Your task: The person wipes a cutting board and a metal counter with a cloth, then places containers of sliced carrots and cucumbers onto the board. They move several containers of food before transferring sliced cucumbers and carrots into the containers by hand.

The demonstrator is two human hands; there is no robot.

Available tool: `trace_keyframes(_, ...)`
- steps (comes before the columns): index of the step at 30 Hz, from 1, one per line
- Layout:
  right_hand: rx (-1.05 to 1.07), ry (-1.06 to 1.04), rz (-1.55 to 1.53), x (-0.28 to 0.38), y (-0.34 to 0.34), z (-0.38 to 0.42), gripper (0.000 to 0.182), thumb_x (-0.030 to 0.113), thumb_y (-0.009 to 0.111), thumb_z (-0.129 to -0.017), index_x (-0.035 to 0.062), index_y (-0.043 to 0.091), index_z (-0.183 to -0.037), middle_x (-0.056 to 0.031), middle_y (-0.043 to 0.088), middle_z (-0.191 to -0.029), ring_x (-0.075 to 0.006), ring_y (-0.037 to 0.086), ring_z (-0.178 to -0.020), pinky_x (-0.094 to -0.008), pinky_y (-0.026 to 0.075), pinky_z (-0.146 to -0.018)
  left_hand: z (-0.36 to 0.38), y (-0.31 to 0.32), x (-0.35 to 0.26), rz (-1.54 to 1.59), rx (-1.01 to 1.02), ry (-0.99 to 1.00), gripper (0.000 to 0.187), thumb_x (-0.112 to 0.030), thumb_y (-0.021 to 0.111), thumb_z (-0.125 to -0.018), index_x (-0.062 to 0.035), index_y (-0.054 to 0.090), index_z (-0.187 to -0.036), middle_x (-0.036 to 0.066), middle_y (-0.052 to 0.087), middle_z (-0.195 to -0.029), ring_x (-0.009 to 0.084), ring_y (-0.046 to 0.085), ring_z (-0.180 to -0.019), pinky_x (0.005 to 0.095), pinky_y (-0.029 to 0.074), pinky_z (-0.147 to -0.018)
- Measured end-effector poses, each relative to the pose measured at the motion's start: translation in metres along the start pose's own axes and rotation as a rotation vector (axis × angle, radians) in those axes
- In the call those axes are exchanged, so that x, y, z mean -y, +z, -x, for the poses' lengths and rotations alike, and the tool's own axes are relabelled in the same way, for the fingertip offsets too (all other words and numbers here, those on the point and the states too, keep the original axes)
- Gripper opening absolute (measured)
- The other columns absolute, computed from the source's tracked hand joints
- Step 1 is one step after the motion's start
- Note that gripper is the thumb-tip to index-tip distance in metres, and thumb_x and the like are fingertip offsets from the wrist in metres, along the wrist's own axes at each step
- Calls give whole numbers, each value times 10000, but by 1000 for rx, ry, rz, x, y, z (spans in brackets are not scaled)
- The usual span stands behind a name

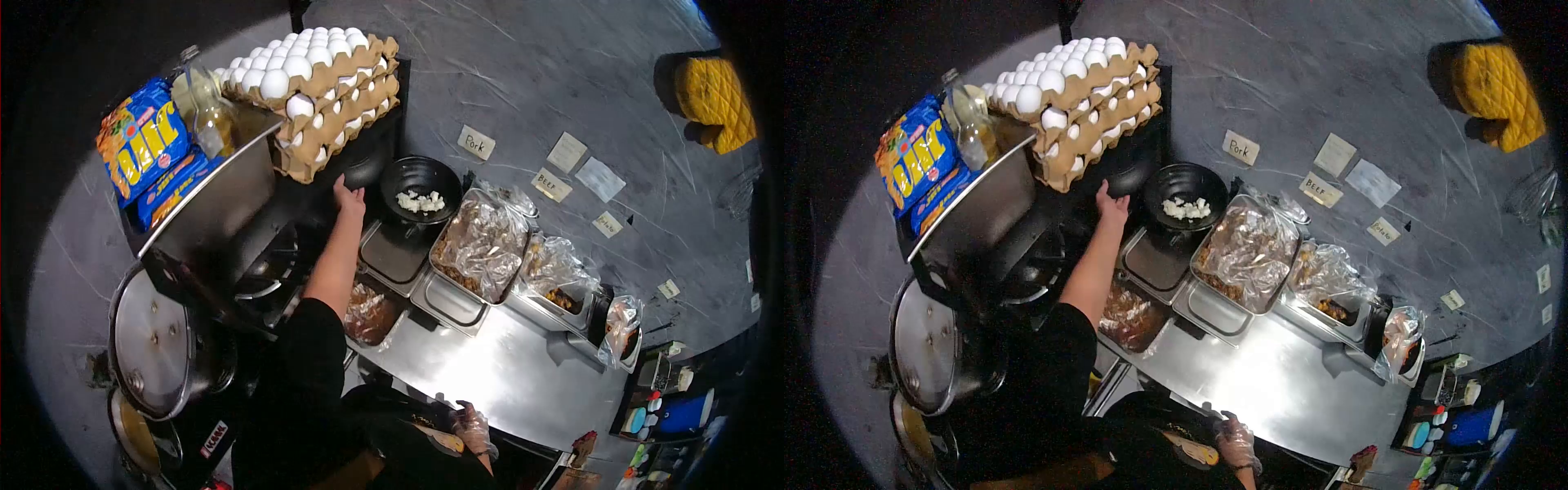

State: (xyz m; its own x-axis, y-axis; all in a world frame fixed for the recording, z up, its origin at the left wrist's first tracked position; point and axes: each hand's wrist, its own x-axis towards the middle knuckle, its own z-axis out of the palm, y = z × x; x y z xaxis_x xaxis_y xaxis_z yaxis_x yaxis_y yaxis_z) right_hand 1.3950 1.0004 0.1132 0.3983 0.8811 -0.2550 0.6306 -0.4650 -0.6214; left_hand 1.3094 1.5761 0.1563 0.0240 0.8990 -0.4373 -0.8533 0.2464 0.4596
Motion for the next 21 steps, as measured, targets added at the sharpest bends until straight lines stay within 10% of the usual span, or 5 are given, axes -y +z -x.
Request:
trace_keyframes(8, -32, 30, 15, 6, -10, -31, 350, 81, 566, -747, 100, 503, -1091, -113, 639, -774, -282, 609, -700, -385, 481, -637, -11, 0, 16, 166, 169, -55, 478, -358, 491, -836, -114, 393, -1235, 115, 349, -1313, 268, 367, -1200, 466, 260, -1017)
trace_keyframes(10, -45, 33, 12, 29, -26, -45, 315, 90, 569, -771, 94, 515, -1082, -112, 637, -754, -286, 607, -690, -383, 476, -628, -8, 8, 16, 19, -152, -117, 551, -353, 551, -790, -102, 381, -1251, 113, 353, -1321, 257, 332, -1226, 436, 153, -1051)
trace_keyframes(13, -83, -69, 55, 30, -32, -70, 296, 116, 580, -775, 93, 531, -1066, -106, 635, -744, -282, 607, -690, -381, 473, -623, 52, 7, 13, -439, 127, -222, 629, -344, 607, -740, -94, 358, -1260, 104, 357, -1311, 232, 308, -1240, 421, 66, -1053)
trace_keyframes(18, -65, -130, 37, 42, -39, -91, 280, 141, 569, -791, 83, 523, -1061, -118, 628, -748, -279, 606, -692, -382, 468, -616, 66, 9, 35, -780, 339, -377, 694, -11, 510, -749, -93, 152, -1338, 206, 245, -1330, 390, 442, -1088, 495, 489, -798)
trace_keyframes(21, -50, -162, 29, 34, -34, -94, 276, 141, 565, -788, 91, 526, -1057, -116, 620, -728, -281, 602, -678, -386, 464, -600, 76, 9, 36, -700, 293, -306, 831, 44, 442, -727, -141, -29, -1387, 206, 196, -1364, 391, 430, -1112, 498, 504, -795)
